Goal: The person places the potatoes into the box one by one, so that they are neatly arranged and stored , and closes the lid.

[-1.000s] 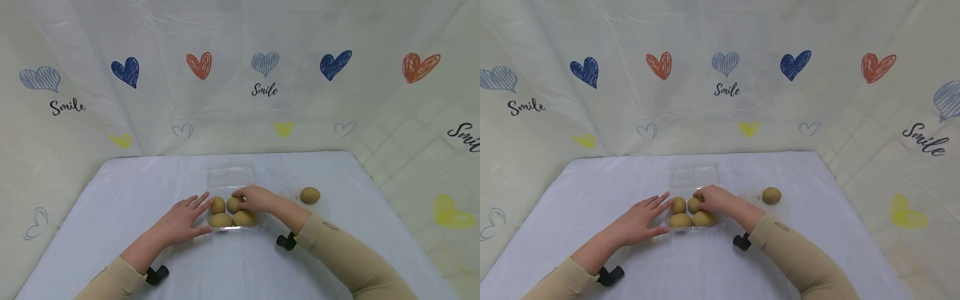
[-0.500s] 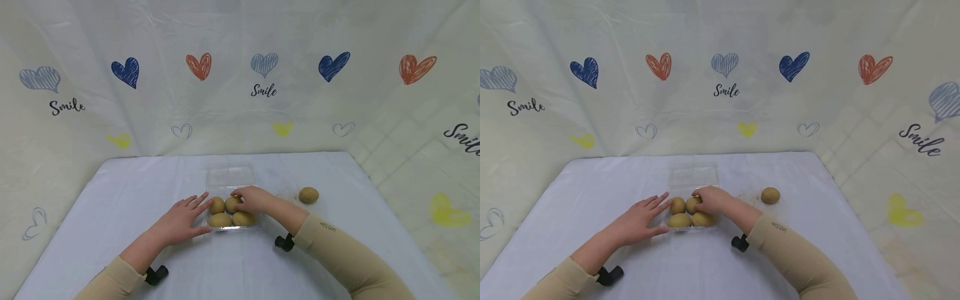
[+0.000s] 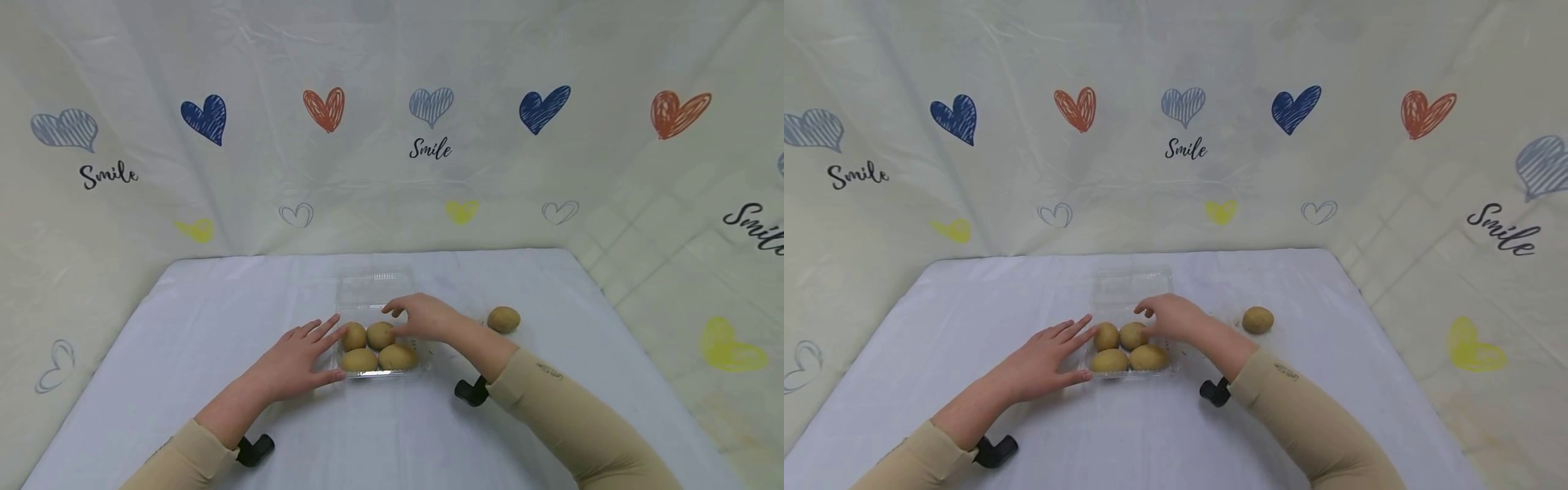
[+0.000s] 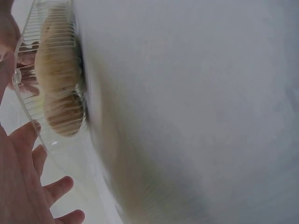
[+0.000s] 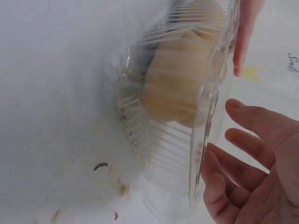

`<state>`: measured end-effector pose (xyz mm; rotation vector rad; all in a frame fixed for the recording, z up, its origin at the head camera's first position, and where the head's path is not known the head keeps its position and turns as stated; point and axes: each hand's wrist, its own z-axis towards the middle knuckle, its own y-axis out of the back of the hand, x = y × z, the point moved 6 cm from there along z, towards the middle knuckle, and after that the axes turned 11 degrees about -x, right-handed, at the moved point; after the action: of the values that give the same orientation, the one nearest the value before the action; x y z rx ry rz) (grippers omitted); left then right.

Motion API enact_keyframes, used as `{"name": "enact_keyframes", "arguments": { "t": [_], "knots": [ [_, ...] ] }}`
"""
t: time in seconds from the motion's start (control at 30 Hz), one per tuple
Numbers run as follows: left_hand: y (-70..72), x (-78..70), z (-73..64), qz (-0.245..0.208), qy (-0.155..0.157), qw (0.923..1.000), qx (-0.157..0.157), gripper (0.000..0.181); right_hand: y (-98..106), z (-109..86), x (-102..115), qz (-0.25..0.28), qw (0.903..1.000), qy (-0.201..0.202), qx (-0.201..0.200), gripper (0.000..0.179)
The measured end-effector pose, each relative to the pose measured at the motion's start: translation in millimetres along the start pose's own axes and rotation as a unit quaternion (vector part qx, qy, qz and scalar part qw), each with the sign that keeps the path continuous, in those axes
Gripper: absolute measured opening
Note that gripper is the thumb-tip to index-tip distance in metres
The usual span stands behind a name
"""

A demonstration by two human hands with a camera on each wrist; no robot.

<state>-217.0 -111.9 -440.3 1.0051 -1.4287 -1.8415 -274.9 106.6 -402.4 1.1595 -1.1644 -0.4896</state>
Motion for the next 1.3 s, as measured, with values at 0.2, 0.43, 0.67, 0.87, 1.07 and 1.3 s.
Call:
{"name": "enact_keyframes", "arguments": {
  "t": [0.2, 0.43, 0.67, 0.87, 1.07, 1.3],
  "knots": [
    [0.6, -0.1, -0.1, -0.003, 0.0, 1.0, -0.001, 0.085, 10.1, -5.6, -0.9, 0.009, 0.9997, 0.014, -0.017, 0.044],
    [2.1, -0.4, -0.9, -0.004, -0.005, 0.9999, -0.01, 0.086, 21.8, -11.8, -12.8, 0.005, 0.9993, 0.005, -0.038, 0.04],
    [0.5, 1.1, -1.0, -0.002, -0.005, 0.9999, -0.009, 0.088, 38.3, -22.0, -32.3, -0.009, 0.9983, -0.018, -0.055, 0.04],
    [0.0, 2.1, -1.3, -0.005, -0.006, 0.9999, -0.012, 0.088, 51.6, -34.9, -52.2, -0.007, 0.9971, -0.029, -0.07, 0.037],
    [-0.6, 2.5, -1.1, -0.005, -0.003, 1.0, -0.006, 0.088, 61.2, -48.0, -77.3, -0.008, 0.9954, -0.057, -0.076, 0.036],
    [-1.2, 2.6, -0.8, -0.004, -0.002, 1.0, -0.004, 0.086, 74.8, -66.7, -107.8, -0.014, 0.9929, -0.085, -0.082, 0.037]
  ]
}}
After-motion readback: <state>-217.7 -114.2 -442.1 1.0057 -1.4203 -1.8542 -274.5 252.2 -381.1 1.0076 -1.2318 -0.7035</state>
